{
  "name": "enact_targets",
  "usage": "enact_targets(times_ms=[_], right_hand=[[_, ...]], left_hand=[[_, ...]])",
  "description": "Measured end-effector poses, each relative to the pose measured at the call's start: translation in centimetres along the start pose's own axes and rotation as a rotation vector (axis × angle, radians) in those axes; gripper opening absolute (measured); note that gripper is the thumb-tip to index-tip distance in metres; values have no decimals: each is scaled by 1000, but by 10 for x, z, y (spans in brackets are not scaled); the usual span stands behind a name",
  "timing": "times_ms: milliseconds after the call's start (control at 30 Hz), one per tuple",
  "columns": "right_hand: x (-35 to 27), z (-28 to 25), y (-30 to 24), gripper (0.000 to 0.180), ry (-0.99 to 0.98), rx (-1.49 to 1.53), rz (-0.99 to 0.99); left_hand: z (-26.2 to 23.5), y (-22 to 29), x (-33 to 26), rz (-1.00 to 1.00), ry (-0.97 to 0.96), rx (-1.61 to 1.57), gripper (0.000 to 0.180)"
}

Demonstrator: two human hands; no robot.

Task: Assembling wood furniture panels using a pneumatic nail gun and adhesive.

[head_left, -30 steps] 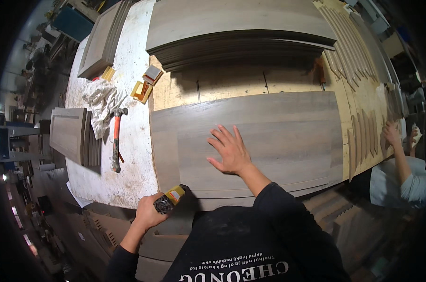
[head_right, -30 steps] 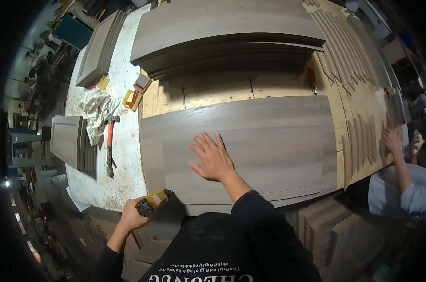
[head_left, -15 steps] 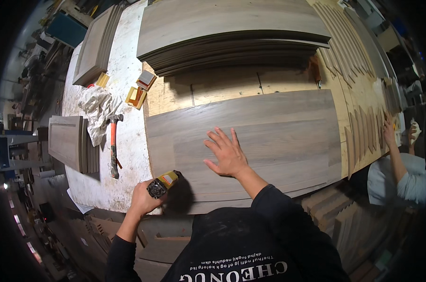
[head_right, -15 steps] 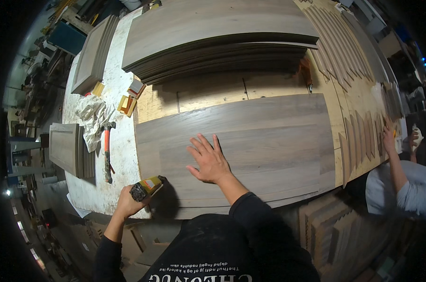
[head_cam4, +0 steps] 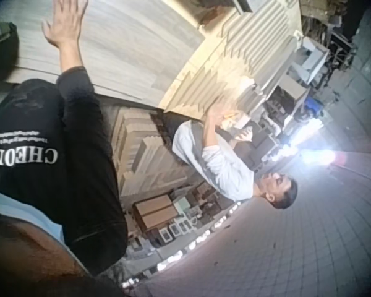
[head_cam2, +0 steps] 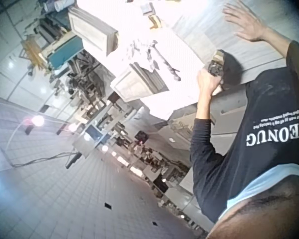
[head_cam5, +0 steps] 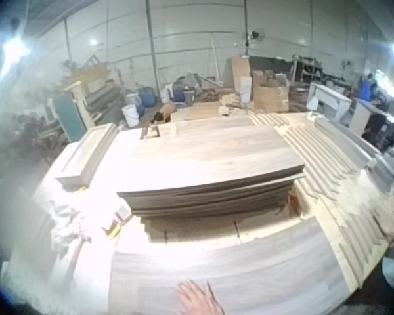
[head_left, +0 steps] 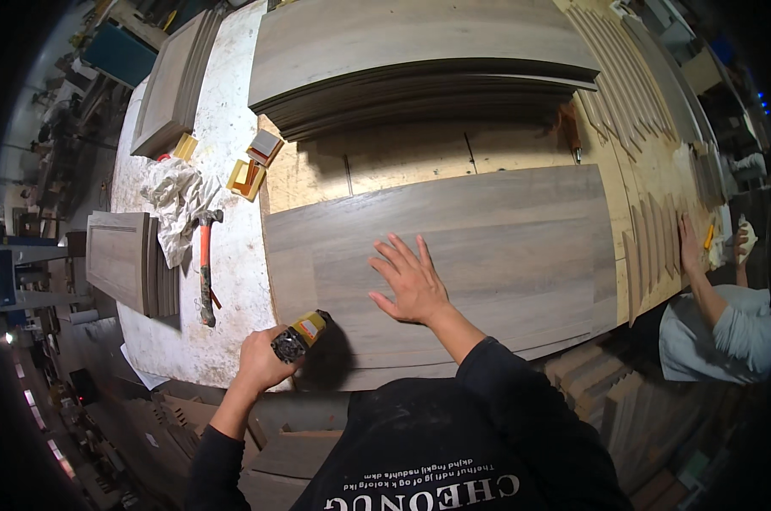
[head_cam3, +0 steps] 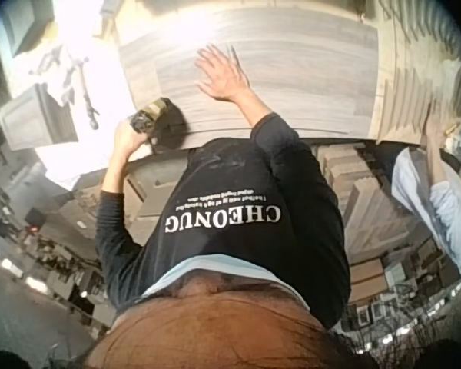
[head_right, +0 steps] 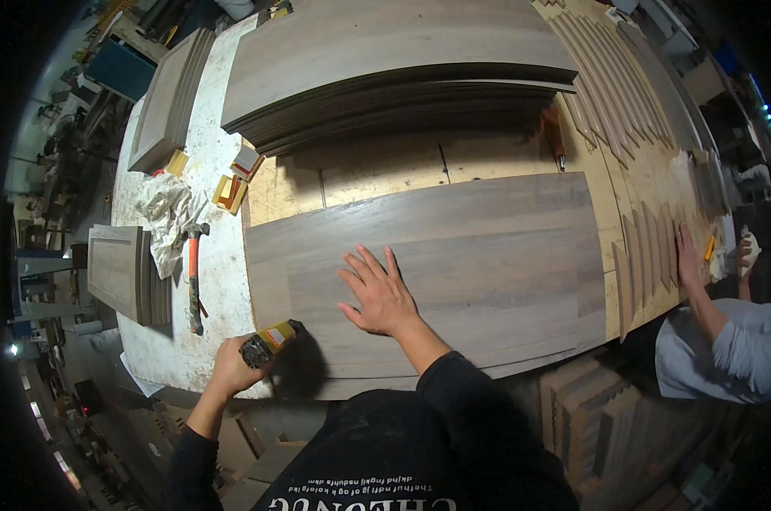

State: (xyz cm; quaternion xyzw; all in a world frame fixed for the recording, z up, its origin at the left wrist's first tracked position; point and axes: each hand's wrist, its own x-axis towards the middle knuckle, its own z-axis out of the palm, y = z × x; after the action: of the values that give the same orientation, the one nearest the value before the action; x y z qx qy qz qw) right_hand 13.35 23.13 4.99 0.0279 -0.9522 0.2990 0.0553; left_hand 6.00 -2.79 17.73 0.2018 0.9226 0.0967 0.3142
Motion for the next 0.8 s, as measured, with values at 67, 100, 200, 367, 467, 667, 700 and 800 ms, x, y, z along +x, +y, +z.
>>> enact_targets(times_ms=[67, 100, 200, 367, 467, 667, 700, 800], right_hand=[[0, -4, 0, 54, 3, 3, 5], [1, -5, 0, 54, -4, -1, 9], [-4, -3, -2, 55, -2, 5, 9], [-5, -1, 4, 54, 21, -1, -7], [-6, -2, 4, 48, 66, 13, -7], [-3, 0, 0, 38, 51, 60, -6], [-3, 0, 0, 39, 46, 62, -5], [-3, -1, 1, 39, 51, 54, -6]], left_hand=[[1, 0, 1, 3, -3, 18, 34], [2, -5, 5, 22, -8, 15, 34], [2, -13, 5, 31, 10, -96, 35], [-31, 14, 28, 62, 80, -186, 28], [-38, 26, 46, 6, 87, -260, 29], [-31, 11, 61, -66, 56, -285, 33], [-31, 11, 63, -83, 34, -274, 34], [-35, 16, 62, -58, 34, -250, 34]])
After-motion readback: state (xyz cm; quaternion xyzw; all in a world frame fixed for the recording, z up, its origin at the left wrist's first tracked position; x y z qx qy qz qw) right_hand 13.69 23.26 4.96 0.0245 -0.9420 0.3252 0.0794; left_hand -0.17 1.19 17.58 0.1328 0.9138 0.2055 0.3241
